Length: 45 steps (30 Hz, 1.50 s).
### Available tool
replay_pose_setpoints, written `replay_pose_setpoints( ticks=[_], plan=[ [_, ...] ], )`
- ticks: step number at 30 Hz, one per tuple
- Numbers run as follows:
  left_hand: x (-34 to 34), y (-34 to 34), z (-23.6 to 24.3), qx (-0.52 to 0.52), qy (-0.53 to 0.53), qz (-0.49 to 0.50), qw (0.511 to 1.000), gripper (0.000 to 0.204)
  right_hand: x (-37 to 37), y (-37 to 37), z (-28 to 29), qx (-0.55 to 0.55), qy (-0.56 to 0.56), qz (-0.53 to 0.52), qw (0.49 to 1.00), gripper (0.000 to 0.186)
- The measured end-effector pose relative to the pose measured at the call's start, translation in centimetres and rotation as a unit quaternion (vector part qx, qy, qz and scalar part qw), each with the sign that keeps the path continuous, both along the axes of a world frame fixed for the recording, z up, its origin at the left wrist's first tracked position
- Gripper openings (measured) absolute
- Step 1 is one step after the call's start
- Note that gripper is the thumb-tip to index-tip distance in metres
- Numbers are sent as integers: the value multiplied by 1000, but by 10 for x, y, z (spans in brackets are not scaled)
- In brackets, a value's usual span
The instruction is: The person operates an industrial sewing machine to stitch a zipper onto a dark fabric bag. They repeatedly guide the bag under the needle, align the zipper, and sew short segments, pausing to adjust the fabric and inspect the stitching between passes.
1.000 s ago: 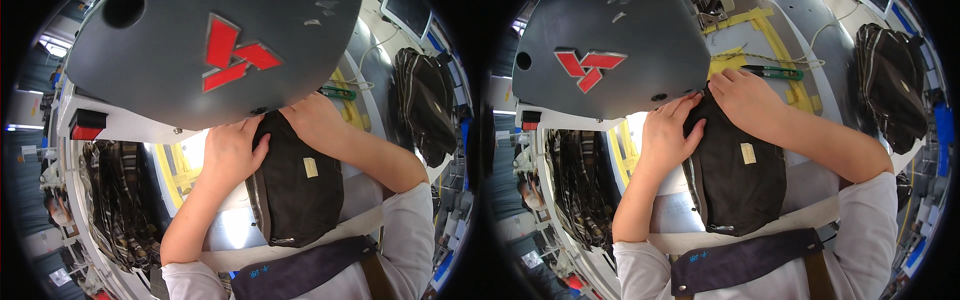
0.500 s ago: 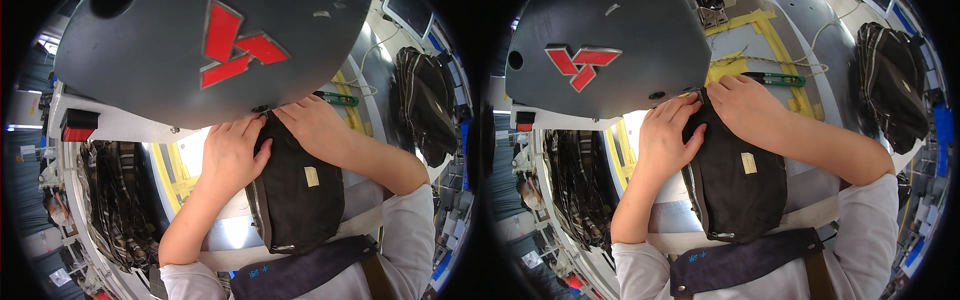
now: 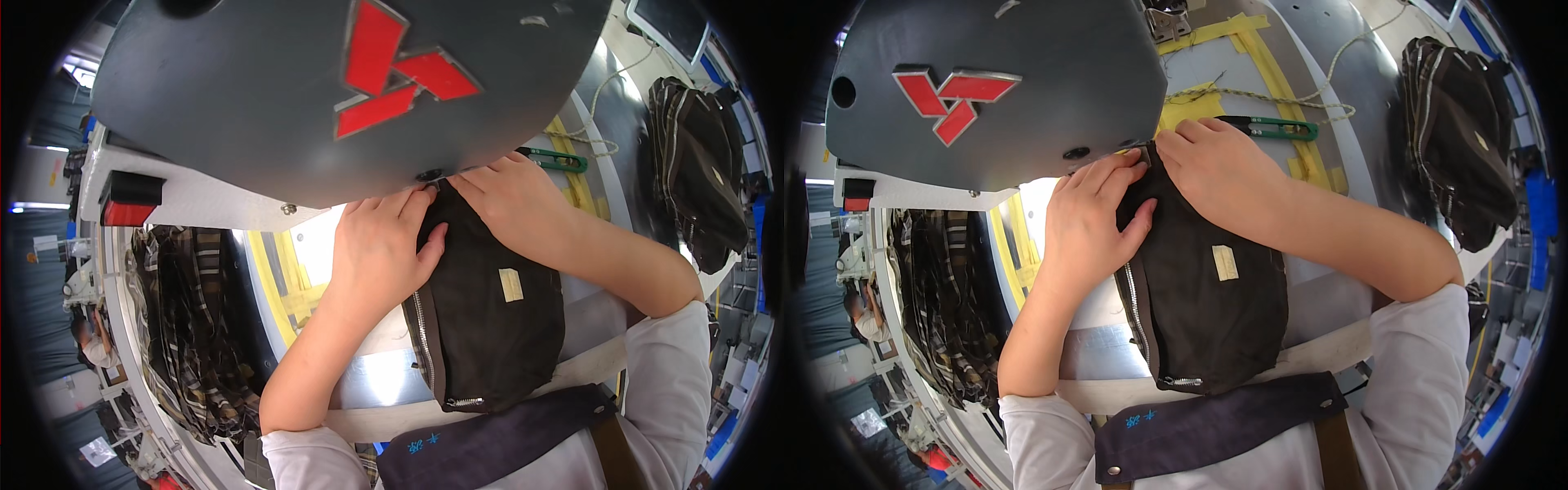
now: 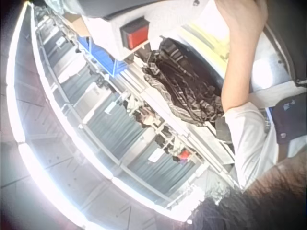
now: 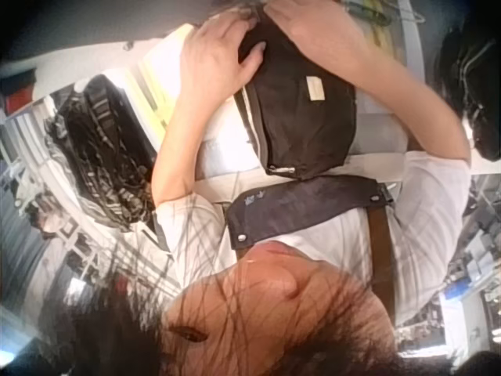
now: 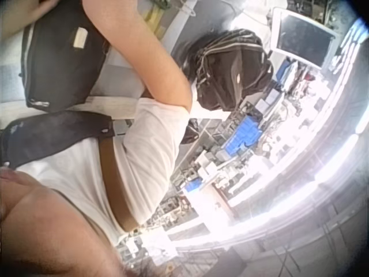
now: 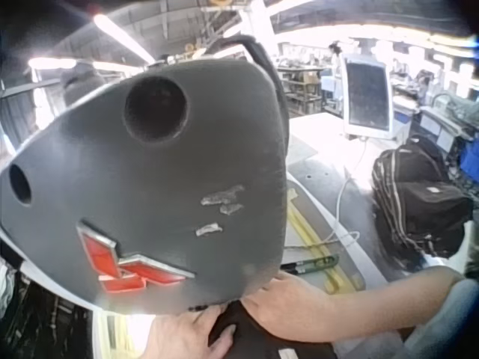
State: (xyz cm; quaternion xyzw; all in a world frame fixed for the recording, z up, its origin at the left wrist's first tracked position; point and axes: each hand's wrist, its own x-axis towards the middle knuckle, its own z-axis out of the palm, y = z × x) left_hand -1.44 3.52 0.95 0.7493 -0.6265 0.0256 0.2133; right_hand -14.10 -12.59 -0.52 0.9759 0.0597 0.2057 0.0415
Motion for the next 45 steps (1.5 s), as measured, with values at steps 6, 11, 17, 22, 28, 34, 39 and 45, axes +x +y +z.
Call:
replay_pose_setpoints(
  ticks=[6,11,17,22,28,34,39,45],
  plan=[
    [1,0,-1,-2,2,8,1000,32,4,-3,-4,23,-7,-4,1000,24],
    [9,-4,-8,11,9,29,999,33,11,-11,-5,9,10,-10,1000,24],
    [8,-3,-6,6,4,21,1000,34,8,-8,-4,20,5,-6,1000,23],
    [9,-3,-7,2,3,18,1000,34,8,-7,-3,19,11,-12,1000,22],
    [9,-2,-7,1,4,19,1000,34,9,-7,-5,25,8,-10,1000,23],
    [4,-2,-8,-11,10,4,1000,33,0,-3,-1,-5,-13,-30,999,27],
    [-5,-10,-21,-103,49,-39,993,24,-19,-5,-9,69,-18,-71,995,28],
    [-20,-7,-19,-58,164,110,979,24,-29,-4,-16,209,-57,-30,976,23]
  ],
)
